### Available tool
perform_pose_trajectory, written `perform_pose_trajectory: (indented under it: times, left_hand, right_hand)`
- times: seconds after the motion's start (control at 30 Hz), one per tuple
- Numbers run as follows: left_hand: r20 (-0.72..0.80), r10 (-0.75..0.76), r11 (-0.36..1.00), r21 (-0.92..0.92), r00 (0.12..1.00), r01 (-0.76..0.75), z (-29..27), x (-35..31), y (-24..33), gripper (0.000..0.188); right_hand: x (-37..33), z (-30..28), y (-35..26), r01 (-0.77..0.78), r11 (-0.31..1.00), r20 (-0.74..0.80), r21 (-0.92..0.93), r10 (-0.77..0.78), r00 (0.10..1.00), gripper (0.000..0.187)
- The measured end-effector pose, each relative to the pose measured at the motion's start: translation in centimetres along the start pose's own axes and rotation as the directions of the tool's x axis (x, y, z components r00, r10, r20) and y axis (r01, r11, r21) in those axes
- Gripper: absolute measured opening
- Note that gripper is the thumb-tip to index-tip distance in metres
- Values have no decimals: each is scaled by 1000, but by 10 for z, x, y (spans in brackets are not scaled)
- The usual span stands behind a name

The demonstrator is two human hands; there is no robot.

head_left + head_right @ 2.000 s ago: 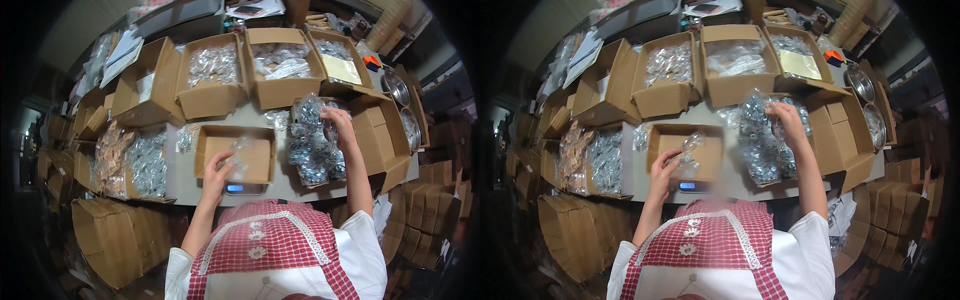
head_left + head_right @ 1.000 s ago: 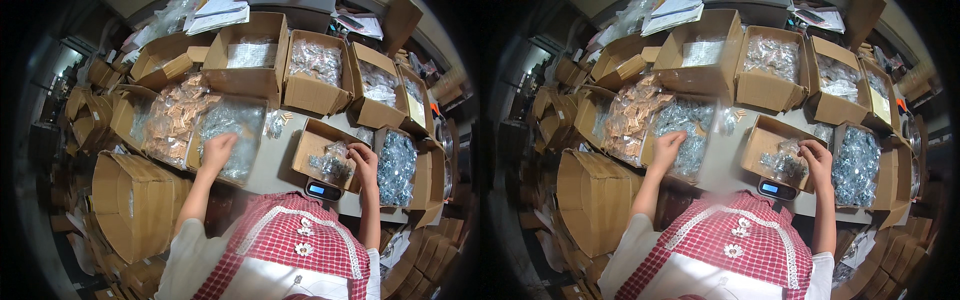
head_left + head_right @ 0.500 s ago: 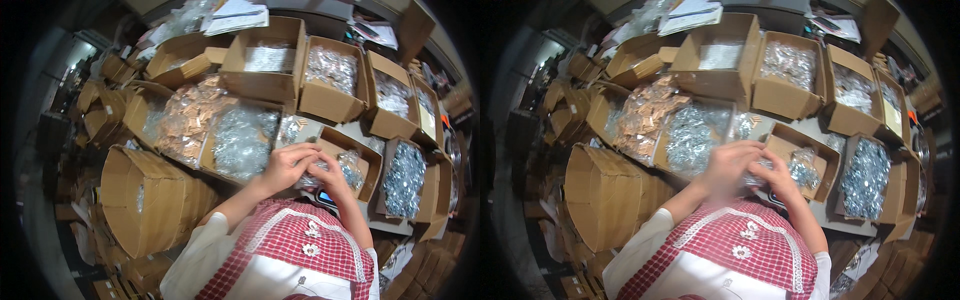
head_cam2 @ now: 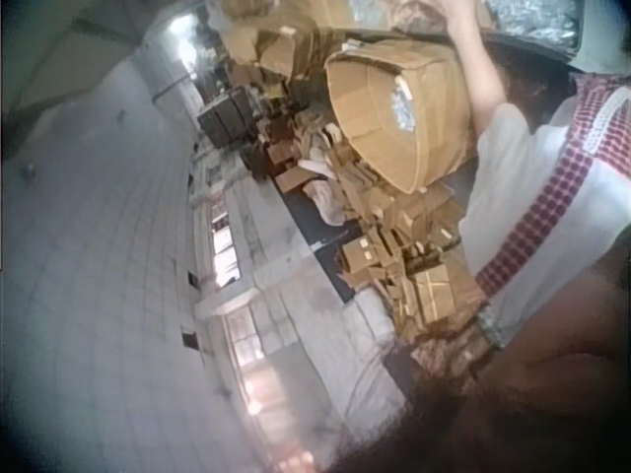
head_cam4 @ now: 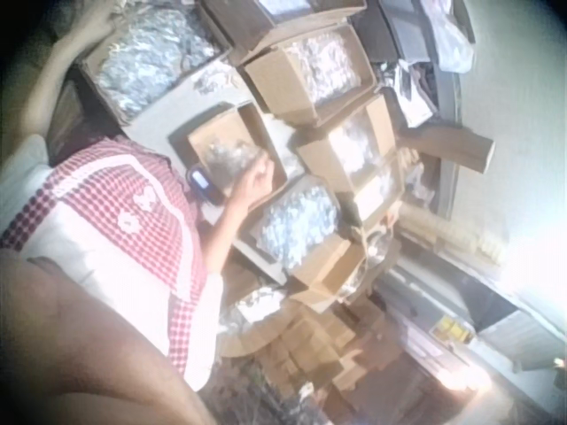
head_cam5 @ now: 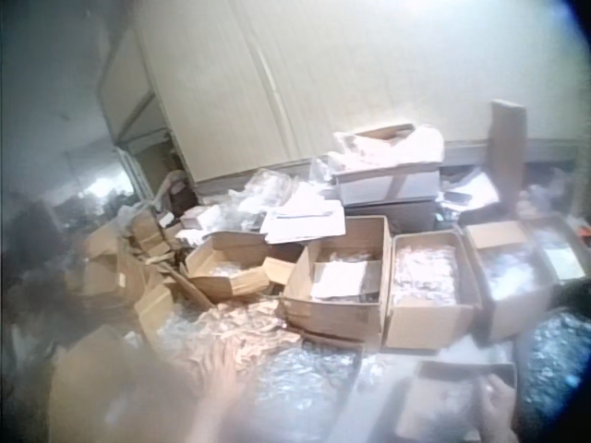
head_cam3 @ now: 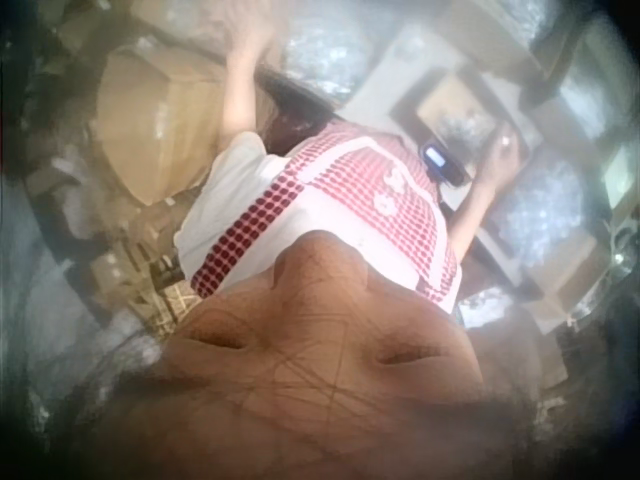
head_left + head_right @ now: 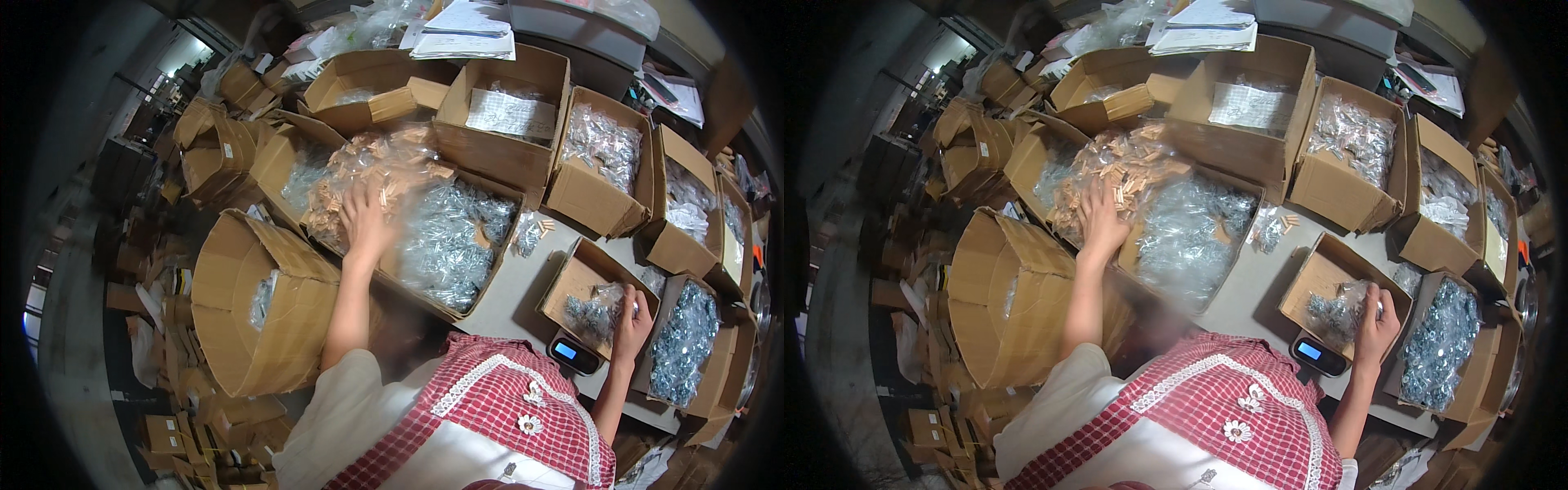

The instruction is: The person sorts small hardware items from multiple cardboard boxes, places them into plastic bags, and transfers them into larger containers. They also handle a metal sieve filled with small metallic parts and move it toward a machine.

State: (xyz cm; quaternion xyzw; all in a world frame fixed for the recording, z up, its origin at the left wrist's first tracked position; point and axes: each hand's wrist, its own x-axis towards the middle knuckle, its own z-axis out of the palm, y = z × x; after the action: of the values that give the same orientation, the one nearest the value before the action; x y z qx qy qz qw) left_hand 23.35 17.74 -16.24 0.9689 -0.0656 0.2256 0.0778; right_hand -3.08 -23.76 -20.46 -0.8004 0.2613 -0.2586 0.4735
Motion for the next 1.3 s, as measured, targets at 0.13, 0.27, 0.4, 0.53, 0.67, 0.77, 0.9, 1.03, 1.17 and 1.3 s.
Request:
perform_pose_trajectory:
  times: [0.13, 0.27, 0.4, 0.53, 0.67, 0.77, 0.9, 1.03, 1.17, 1.3]
  left_hand:
    - [231, 97, 994, -64, 968, -84, 3, 8, -38, 58]
    - [150, 181, 873, -480, 972, -89, -2, 20, -66, 48]
    - [331, 36, 741, -642, 943, 197, -7, 28, -76, 40]
    - [463, -130, 667, -613, 877, 423, -1, 41, -78, 37]
    - [329, -292, 494, -752, 898, 436, 5, 57, -83, 40]
    - [228, -438, 189, -923, 870, 336, 5, 76, -92, 26]
    - [-91, -528, -16, -993, 845, -116, 11, 120, -118, 19]
    - [-195, -700, 46, -972, 686, -229, 36, 183, -171, 30]
    - [29, -804, 249, -890, 594, 381, 68, 209, -230, 22]
    - [-23, -690, 720, -117, 723, 684, 83, 198, -281, 41]
  right_hand:
    - [5, 10, -3, 4, 982, 97, -187, 14, 995, 26]
    - [6, 12, 0, 22, 984, 222, -175, 18, 975, 38]
    - [7, 22, 5, 140, 941, 305, -309, -42, 952, 46]
    - [9, 37, 11, 171, 914, 262, -368, -75, 962, 46]
    - [10, 38, 19, 12, 934, 217, -356, 70, 974, 35]
    - [10, 33, 27, 137, 911, 170, -388, -76, 983, 27]
    - [13, 33, 45, -119, 965, 121, -235, 150, 981, 24]
    - [17, 35, 65, -193, 980, 116, -46, 198, 973, 21]
    - [15, 31, 78, -239, 952, 172, 189, 207, 963, 15]
    - [13, 29, 80, -310, 906, 148, 289, 277, 949, 14]
